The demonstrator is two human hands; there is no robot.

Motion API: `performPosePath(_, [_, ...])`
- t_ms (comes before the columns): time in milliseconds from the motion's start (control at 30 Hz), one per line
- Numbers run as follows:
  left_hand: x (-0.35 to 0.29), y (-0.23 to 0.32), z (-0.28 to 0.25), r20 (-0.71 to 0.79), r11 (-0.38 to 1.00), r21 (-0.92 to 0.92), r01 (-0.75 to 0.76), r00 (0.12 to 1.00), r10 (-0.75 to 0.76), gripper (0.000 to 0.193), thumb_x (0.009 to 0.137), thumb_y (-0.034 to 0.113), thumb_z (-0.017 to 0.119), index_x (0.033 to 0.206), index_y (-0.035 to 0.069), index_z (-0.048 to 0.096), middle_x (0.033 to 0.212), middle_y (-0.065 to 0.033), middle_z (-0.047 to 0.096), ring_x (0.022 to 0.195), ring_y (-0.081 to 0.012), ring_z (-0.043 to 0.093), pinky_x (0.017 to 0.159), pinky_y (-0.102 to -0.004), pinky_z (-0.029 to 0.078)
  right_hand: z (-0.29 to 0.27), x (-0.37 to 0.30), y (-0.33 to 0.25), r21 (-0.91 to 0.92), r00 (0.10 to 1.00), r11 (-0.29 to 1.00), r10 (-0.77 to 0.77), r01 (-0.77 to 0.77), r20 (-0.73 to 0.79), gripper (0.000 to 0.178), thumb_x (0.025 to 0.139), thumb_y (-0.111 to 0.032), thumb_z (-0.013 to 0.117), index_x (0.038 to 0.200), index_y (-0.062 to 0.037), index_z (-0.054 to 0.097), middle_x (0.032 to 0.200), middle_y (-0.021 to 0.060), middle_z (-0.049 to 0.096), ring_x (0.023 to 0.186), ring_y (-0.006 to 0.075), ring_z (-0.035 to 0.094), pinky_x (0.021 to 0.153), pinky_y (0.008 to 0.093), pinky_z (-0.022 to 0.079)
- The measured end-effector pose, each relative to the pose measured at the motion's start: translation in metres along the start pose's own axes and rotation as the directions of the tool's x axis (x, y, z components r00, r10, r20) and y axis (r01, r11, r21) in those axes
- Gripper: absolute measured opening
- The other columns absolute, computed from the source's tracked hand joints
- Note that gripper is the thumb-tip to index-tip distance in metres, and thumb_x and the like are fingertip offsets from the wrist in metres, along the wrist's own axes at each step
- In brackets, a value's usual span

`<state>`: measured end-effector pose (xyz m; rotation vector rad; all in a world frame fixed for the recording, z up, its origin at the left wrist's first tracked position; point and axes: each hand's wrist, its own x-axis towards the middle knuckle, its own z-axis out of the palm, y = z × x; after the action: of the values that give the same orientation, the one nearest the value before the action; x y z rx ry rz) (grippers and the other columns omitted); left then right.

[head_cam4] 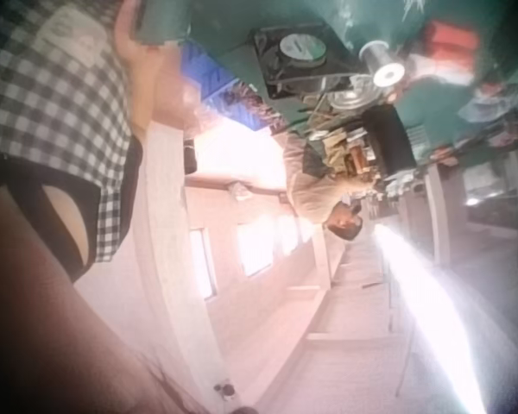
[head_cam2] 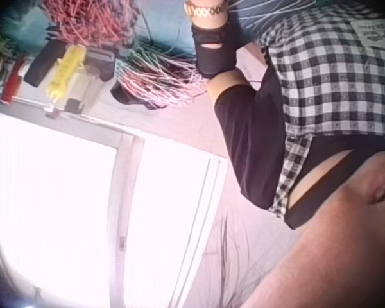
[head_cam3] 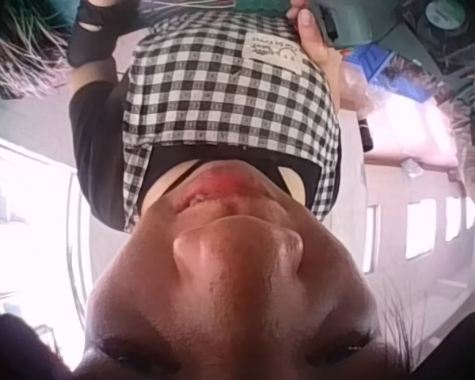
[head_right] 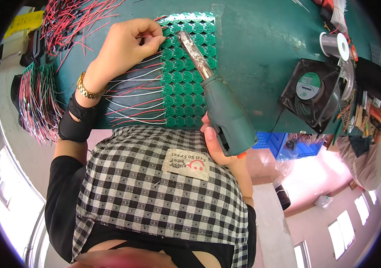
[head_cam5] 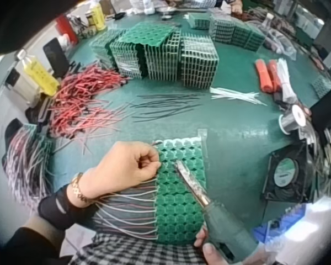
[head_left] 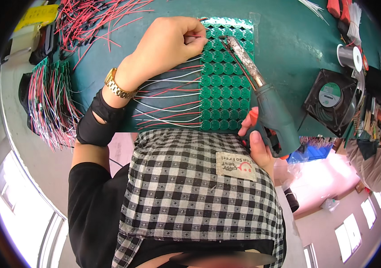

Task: The person solders wires to LED components on a circuit board using a soldering iron.

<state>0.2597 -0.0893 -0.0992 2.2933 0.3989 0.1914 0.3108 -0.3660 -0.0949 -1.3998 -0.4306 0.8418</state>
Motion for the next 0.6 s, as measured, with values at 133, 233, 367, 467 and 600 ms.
performPosePath(133, [0.001,0.000,-0.001,0.036,0.997,-0.041,0.072,0.997,-0.070,0.010,0.077,0.009,0.068,0.080,0.001,0.063,0.063,-0.0006,0.054,0.058,-0.0034,0.047,0.053,-0.0205,0.041,-0.003,-0.001,0.000,-0.020,0.999,0.999,0.033,-0.033,0.016,0.023,0.081,-0.004,0.057,0.103,-0.0005,0.056,0.090,0.0083,0.058,0.071,0.0140,0.057,0.063,0.0271,0.048])
performPosePath(233, [0.001,-0.005,0.003,0.016,0.995,-0.064,0.073,0.997,-0.072,0.010,0.075,0.008,0.068,0.079,0.000,0.063,0.063,-0.0013,0.056,0.058,-0.0044,0.048,0.054,-0.0207,0.043,-0.003,-0.001,0.002,-0.078,0.999,0.997,0.019,-0.015,0.044,0.023,0.081,-0.003,0.058,0.104,-0.0006,0.056,0.089,0.0087,0.060,0.071,0.0142,0.058,0.063,0.0277,0.049])
performPosePath(367, [0.004,-0.003,0.007,-0.042,1.000,0.013,-0.026,0.999,0.027,0.009,0.071,0.006,0.067,0.078,0.000,0.063,0.065,-0.0028,0.059,0.059,-0.0060,0.052,0.056,-0.0218,0.045,0.003,0.001,-0.009,-0.017,0.995,0.995,0.095,-0.095,-0.028,0.020,0.080,-0.001,0.058,0.100,-0.0006,0.058,0.087,0.0084,0.061,0.071,0.0137,0.060,0.064,0.0276,0.049])
performPosePath(467, [0.002,-0.005,0.007,-0.034,1.000,0.019,-0.012,0.999,0.013,0.010,0.069,0.005,0.066,0.078,0.000,0.064,0.066,-0.0032,0.060,0.059,-0.0067,0.054,0.057,-0.0221,0.047,0.002,0.002,-0.008,-0.053,0.995,0.994,0.090,-0.092,-0.037,0.018,0.080,-0.002,0.059,0.098,-0.0012,0.060,0.085,0.0072,0.063,0.071,0.0132,0.061,0.064,0.0270,0.049])
performPosePath(600, [0.003,-0.005,0.008,-0.038,1.000,0.027,-0.015,0.999,0.016,0.010,0.068,0.005,0.066,0.078,0.001,0.064,0.067,-0.0034,0.061,0.060,-0.0073,0.056,0.057,-0.0225,0.047,0.002,0.000,-0.006,-0.106,0.994,0.990,0.091,-0.097,-0.057,0.017,0.080,-0.005,0.062,0.098,-0.0023,0.061,0.085,0.0055,0.064,0.071,0.0129,0.062,0.064,0.0263,0.049])
